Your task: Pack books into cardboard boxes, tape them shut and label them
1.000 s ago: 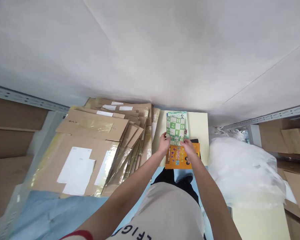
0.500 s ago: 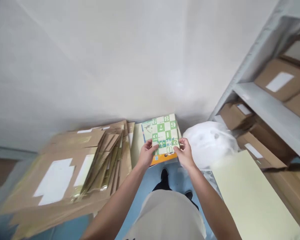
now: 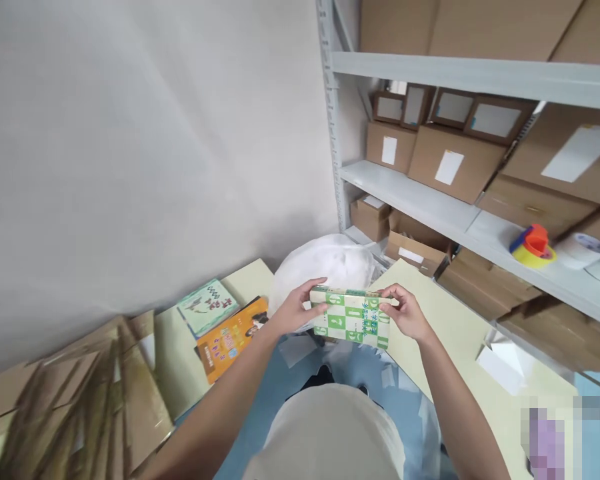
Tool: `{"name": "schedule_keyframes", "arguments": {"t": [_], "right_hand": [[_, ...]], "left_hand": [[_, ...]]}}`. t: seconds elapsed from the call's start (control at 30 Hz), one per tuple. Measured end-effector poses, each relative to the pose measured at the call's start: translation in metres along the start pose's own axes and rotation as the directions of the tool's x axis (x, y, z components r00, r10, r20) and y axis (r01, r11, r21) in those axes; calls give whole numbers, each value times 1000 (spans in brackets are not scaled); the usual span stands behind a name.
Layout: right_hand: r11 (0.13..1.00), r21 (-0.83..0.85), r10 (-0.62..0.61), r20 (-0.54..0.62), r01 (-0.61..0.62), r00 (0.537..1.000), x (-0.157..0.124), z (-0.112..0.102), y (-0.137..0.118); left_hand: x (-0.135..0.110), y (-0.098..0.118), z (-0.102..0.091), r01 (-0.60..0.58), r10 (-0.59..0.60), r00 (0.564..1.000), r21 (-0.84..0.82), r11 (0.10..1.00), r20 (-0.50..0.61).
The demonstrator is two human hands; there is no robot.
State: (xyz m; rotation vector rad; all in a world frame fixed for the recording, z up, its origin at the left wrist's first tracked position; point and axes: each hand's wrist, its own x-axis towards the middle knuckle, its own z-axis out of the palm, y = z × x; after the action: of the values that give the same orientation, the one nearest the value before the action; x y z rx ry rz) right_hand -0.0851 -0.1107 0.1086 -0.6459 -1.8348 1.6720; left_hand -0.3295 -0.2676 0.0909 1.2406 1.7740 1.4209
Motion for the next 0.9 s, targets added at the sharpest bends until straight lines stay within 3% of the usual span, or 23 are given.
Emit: {"name": "schedule_keyframes", "arguments": {"t": [0.1,0.2,0.37,0.43,0.53,0.6,0.67,0.77,0.83,0.9], "right_hand": [[998,37,43,23,-44,999,-8,-27,0],[995,74,78,-43,-74,996,-7,-46,0],[994,22,113,-297,-111,948,-5,-71,14],[982,9,183,-318,-190,930,-12,-82,23],[933,61,357,-245,-354,901,-29,-96,36],[916,113,402,-275,-386,873,-36,-99,42],[929,174,369,-405,-326,837,-36,-97,46],[961,199,276,-613,-194,740,-28,-94,48],[967,188,255,-697,-172,671,-24,-96,47],[957,212,289,-737,-197,611,-24,-100,46]], "left_hand": [[12,10,23,29,-44,962,60,998,268],[22,11,48,99,-92,918,3,995,386],[30,-3,96,334,-234,896,-225,915,379],[32,-12,112,377,-270,890,-259,889,367],[40,-25,126,441,-330,881,-333,833,339],[49,-33,133,489,-371,865,-406,772,337],[59,-39,139,517,-382,851,-446,730,361],[71,-43,149,524,-329,826,-409,747,458],[74,-44,155,535,-272,779,-374,758,565],[72,-44,159,572,-227,702,-345,744,675]]}}
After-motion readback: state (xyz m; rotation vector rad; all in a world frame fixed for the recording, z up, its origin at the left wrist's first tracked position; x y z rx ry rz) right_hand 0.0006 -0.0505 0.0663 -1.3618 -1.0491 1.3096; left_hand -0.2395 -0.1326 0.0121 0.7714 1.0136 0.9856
